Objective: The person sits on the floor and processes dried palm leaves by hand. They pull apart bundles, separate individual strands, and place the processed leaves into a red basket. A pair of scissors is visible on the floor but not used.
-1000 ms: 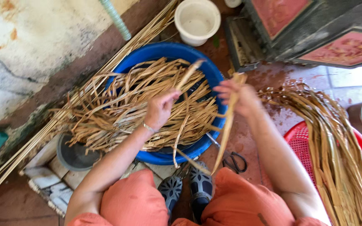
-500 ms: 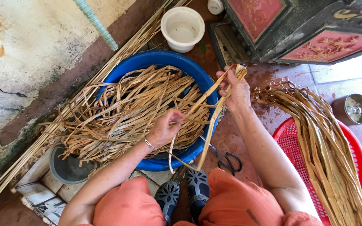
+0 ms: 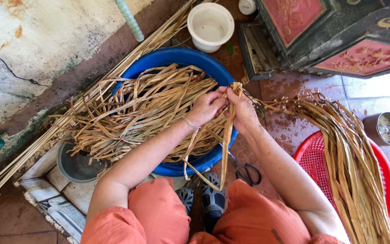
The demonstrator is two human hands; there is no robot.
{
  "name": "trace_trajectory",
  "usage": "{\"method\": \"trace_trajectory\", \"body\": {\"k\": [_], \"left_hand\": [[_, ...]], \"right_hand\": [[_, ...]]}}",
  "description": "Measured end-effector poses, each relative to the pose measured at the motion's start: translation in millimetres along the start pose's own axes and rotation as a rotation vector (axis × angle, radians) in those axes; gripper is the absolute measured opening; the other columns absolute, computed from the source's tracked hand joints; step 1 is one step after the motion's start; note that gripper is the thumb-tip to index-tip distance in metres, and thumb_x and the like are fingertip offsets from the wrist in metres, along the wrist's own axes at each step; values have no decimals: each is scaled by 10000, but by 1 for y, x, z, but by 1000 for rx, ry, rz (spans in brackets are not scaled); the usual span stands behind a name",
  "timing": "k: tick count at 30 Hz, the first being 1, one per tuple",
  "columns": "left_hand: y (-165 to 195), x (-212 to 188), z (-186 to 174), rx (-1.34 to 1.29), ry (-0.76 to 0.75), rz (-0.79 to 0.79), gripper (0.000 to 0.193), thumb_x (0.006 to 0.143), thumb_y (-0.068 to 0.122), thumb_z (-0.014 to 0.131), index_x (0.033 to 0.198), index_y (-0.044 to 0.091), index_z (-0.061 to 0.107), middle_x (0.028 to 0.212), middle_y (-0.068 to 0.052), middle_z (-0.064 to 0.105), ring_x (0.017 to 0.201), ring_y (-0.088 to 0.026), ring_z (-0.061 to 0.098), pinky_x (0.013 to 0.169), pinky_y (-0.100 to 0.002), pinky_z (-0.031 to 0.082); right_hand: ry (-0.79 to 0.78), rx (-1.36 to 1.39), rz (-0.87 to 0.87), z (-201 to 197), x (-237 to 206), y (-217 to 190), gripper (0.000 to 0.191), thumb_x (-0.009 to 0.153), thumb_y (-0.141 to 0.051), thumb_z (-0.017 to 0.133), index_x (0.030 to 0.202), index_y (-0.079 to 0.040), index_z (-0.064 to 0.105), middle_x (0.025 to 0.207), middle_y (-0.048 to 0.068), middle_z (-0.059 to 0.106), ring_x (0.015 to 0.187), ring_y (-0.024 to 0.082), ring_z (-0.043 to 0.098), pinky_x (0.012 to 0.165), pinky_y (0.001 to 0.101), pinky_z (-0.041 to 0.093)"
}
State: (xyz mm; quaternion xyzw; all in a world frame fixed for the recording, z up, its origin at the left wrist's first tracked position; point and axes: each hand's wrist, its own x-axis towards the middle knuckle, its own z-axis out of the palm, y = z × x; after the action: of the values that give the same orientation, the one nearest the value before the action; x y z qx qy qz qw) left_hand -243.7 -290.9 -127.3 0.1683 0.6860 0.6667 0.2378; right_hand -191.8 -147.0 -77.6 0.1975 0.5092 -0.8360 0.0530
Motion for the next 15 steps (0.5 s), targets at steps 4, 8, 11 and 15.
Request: {"method": "trace_trajectory", "body": {"k": [4, 8, 11, 15], "left_hand": [[3, 8, 5, -30, -70, -103, 322, 953, 230, 510, 777, 10, 667, 634, -47, 638, 536, -122, 608, 477, -286, 494], [3, 6, 11, -131, -123, -173, 357, 949, 282, 479, 745, 33, 632, 596, -55, 591, 500, -141, 569, 462, -290, 468], [4, -3, 16, -163, -157, -221, 365, 960, 316, 460, 735, 61, 593, 588, -39, 570, 497, -126, 546, 474, -272, 470], [7, -15, 25, -185, -202, -215, 390, 984, 318, 439, 728, 61, 582, 583, -21, 550, 497, -104, 509, 475, -263, 446]], "right_hand": [[-162, 38, -64, 0, -1, 8, 354, 1138, -272, 500, 1200, 4, 714, 800, 51, 565, 642, 148, 571, 579, 321, 539], [57, 117, -87, -3, 6, 10, 222, 1056, -229, 520, 1015, -26, 601, 975, 141, 740, 671, 196, 621, 591, 375, 552], [185, 171, -81, -11, 15, 1, 204, 1049, -216, 523, 1010, -23, 578, 911, 130, 694, 772, 237, 717, 706, 408, 611], [244, 191, -76, -30, 24, -12, 193, 1051, -242, 509, 1000, -67, 571, 792, 37, 599, 652, 173, 592, 627, 406, 566]]}}
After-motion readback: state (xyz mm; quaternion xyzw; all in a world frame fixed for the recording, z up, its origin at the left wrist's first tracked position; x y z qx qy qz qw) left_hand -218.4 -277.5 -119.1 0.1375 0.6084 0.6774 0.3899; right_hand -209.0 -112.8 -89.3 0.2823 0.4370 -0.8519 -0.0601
